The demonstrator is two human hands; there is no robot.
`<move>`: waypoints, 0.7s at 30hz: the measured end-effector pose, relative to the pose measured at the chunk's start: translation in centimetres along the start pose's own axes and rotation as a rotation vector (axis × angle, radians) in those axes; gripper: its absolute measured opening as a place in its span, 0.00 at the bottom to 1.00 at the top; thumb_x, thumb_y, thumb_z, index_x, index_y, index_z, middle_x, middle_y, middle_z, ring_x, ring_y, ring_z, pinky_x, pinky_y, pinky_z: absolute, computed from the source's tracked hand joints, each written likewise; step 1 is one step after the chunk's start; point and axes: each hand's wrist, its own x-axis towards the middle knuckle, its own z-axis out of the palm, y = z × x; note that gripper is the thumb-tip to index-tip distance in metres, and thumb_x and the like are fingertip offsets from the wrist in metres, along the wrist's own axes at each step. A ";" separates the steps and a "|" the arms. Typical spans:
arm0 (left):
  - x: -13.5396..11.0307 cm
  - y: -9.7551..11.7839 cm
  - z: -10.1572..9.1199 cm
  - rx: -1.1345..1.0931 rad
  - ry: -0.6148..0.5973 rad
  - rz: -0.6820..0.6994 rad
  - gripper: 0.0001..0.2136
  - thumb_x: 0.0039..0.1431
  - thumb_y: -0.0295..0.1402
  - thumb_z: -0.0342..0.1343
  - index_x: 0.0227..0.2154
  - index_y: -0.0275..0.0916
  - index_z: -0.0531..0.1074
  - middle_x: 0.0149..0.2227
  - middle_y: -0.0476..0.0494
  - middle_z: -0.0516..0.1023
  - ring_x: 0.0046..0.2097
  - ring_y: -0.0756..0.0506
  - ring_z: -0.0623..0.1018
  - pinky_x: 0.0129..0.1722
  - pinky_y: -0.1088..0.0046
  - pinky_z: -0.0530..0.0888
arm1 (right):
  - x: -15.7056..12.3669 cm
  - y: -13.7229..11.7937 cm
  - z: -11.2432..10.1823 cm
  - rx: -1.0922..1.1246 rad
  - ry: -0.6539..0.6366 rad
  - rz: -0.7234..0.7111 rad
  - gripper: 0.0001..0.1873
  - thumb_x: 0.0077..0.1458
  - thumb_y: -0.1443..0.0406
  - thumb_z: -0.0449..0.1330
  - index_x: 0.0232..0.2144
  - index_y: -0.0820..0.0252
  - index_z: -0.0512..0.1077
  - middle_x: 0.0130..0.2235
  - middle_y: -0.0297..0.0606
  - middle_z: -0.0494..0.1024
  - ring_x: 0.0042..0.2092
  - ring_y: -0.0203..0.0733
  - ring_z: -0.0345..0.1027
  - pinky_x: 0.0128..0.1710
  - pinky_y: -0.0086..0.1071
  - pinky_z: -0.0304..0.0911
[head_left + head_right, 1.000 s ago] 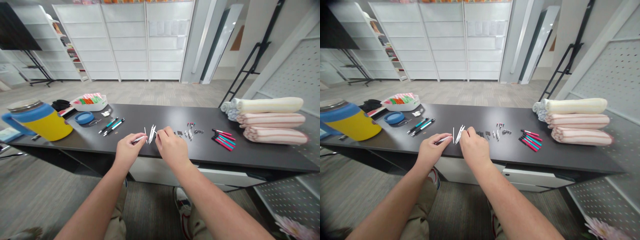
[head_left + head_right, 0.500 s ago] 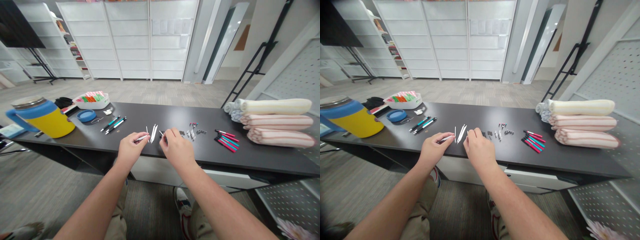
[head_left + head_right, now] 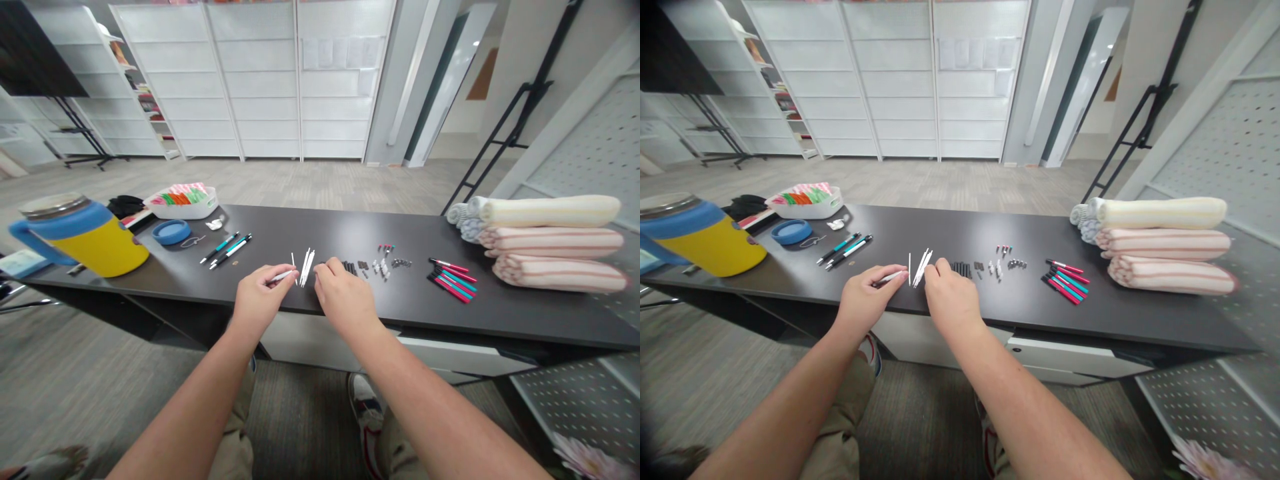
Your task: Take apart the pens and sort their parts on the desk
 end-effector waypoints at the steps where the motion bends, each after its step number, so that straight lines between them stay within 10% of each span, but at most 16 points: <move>1: 0.0 0.0 0.0 0.000 0.001 -0.002 0.12 0.61 0.44 0.64 0.40 0.44 0.85 0.42 0.46 0.86 0.44 0.42 0.84 0.44 0.70 0.78 | 0.0 0.1 0.0 0.005 0.001 0.006 0.11 0.71 0.66 0.51 0.46 0.55 0.73 0.46 0.40 0.76 0.36 0.40 0.71 0.31 0.35 0.55; 21: 0.1 -0.2 0.2 0.103 -0.033 -0.008 0.10 0.61 0.42 0.63 0.39 0.46 0.86 0.43 0.46 0.87 0.46 0.39 0.84 0.47 0.64 0.79 | 0.0 0.4 1.2 0.147 0.027 -0.049 0.15 0.64 0.66 0.56 0.49 0.57 0.80 0.65 0.47 0.68 0.68 0.57 0.52 0.67 0.52 0.50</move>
